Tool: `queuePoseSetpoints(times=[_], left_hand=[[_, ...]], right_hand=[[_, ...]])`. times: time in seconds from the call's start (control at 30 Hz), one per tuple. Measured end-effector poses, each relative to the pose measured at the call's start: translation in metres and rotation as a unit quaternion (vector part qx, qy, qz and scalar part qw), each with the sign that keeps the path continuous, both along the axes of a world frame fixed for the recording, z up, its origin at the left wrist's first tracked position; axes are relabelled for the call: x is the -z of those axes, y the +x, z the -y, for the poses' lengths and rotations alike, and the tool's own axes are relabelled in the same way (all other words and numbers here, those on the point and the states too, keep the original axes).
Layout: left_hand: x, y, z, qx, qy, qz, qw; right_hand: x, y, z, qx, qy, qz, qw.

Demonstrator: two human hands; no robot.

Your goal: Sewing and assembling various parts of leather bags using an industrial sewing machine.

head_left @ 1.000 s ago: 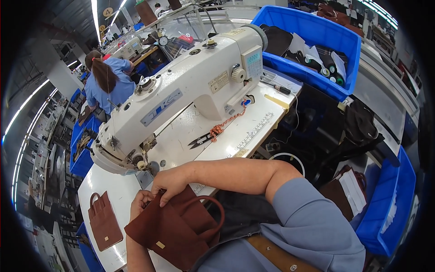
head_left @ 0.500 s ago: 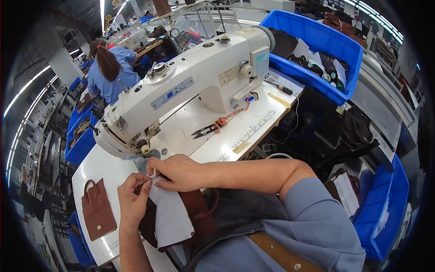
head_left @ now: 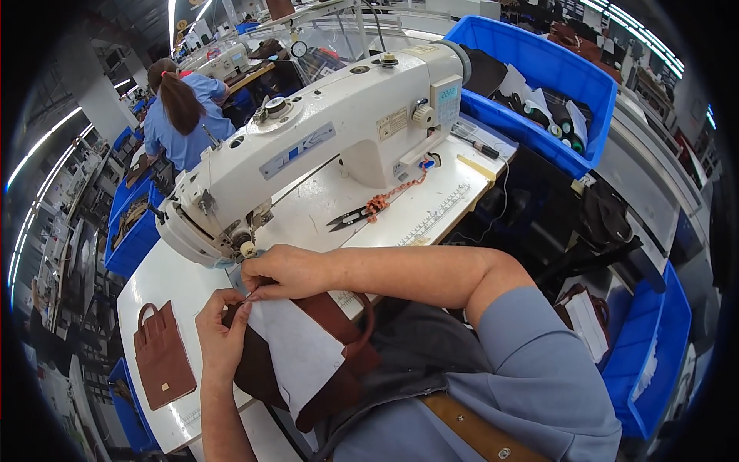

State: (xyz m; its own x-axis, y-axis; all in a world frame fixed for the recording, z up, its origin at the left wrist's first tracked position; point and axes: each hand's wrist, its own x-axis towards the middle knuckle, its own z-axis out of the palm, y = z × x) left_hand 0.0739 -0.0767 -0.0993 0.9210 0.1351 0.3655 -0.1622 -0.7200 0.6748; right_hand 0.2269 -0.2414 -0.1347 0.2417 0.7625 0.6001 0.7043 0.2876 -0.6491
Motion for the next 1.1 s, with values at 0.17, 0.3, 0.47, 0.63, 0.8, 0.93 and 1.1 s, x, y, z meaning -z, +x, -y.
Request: queuePoseSetpoints(times=[0.17,0.3,0.47,0.63,0.8,0.93,1.1], left_hand=[[0.028,0.015,-0.029,0.035,0.082,-0.02,0.996],[0.043,0.025,-0.036,0.031,-0.158,-0.159,0.974],[0.045,0.045,-0.047,0.107,-0.11,-0.139,0.978],[0.044,0.053,-0.053,0.125,-0.145,-0.186,0.964],[0.039,0.046,-0.043,0.076,-0.102,-0.203,0.971],[0.044,0.038,-0.038,0.082,-0.151,-0.142,0.975],[0.051,0.039,-0.062,0.111,-0.236,-0.177,0.949]], right_hand=[[0.031,0.017,-0.019,-0.015,-0.034,0.005,0.999],[0.03,0.015,-0.014,-0.008,-0.098,0.004,0.995],[0.036,0.018,-0.011,0.024,-0.097,-0.01,0.995],[0.041,0.016,-0.024,0.038,-0.051,0.041,0.997],[0.04,0.018,-0.018,0.046,-0.072,0.024,0.996],[0.037,0.016,-0.019,0.024,-0.069,-0.006,0.997],[0.031,0.019,-0.013,-0.003,-0.085,-0.064,0.994]])
